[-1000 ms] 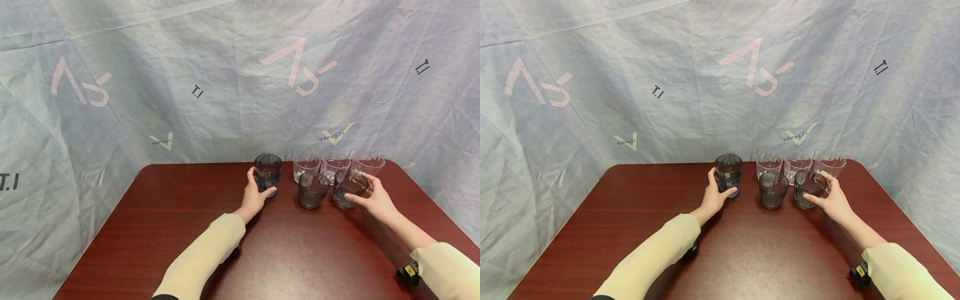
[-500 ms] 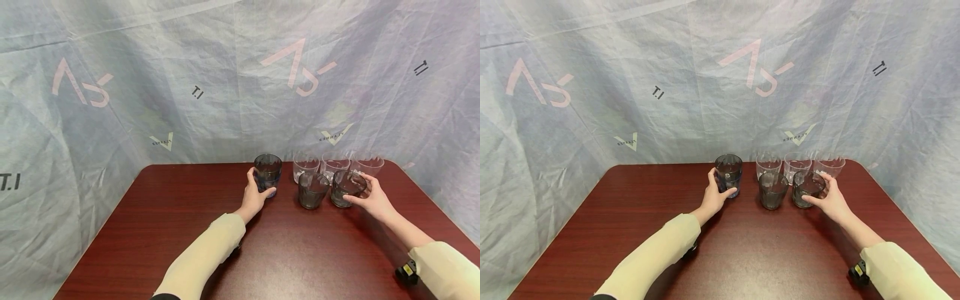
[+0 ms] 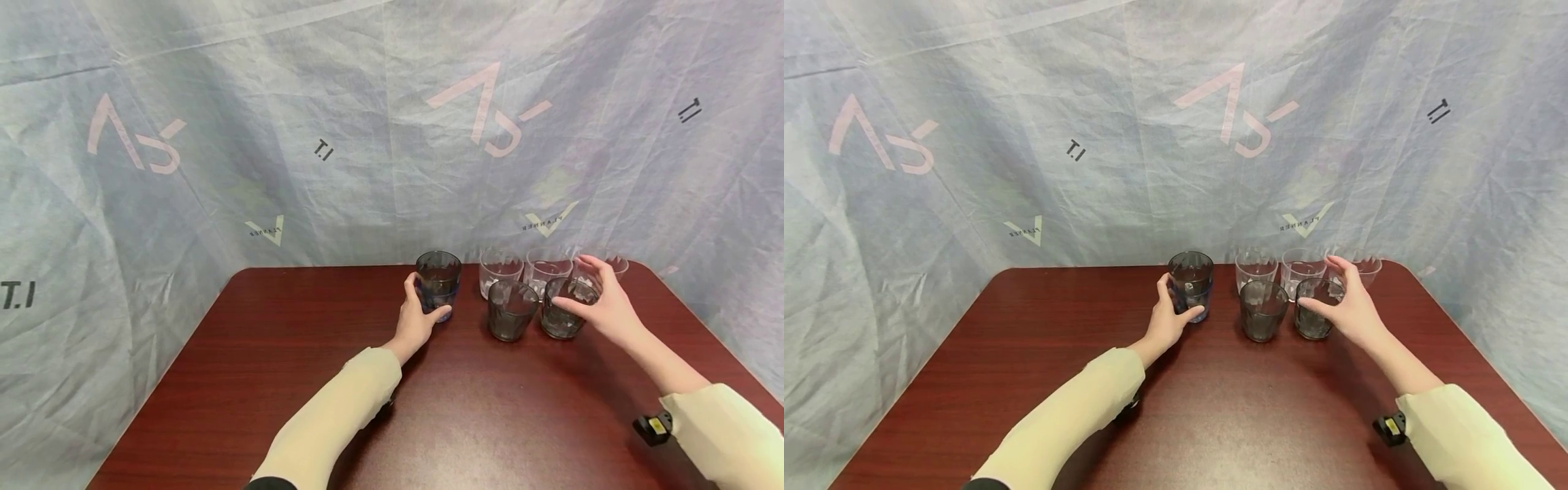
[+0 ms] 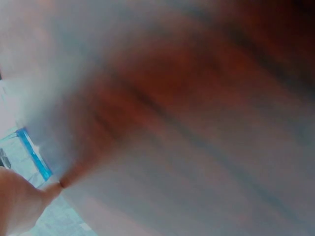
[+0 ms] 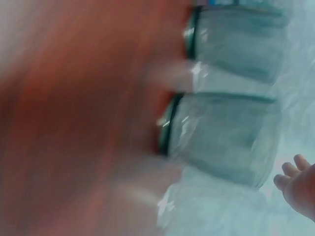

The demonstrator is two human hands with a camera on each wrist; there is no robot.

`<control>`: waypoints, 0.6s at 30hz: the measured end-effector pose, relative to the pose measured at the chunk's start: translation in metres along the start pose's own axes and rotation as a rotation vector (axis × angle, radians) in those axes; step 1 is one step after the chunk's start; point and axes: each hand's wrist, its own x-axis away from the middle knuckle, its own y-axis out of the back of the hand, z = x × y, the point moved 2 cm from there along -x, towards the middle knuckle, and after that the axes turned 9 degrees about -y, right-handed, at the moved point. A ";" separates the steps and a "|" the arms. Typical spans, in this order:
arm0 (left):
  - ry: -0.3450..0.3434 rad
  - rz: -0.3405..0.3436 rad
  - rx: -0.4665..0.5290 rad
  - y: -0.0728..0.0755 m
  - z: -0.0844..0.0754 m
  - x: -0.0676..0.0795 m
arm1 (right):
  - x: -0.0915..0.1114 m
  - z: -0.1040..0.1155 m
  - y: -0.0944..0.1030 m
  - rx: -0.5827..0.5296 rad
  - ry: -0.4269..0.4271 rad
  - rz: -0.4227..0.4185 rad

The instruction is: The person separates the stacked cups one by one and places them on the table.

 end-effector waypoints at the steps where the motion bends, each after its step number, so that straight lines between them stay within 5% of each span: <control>1: 0.000 -0.001 0.000 0.000 0.000 0.000 | -0.002 0.005 -0.003 -0.007 0.010 0.013; 11: 0.013 0.011 0.008 0.000 -0.002 0.001 | -0.031 0.047 -0.062 -0.080 0.091 0.221; 18: -0.002 0.005 0.000 0.000 -0.003 0.000 | -0.048 0.060 -0.103 -0.102 0.061 0.346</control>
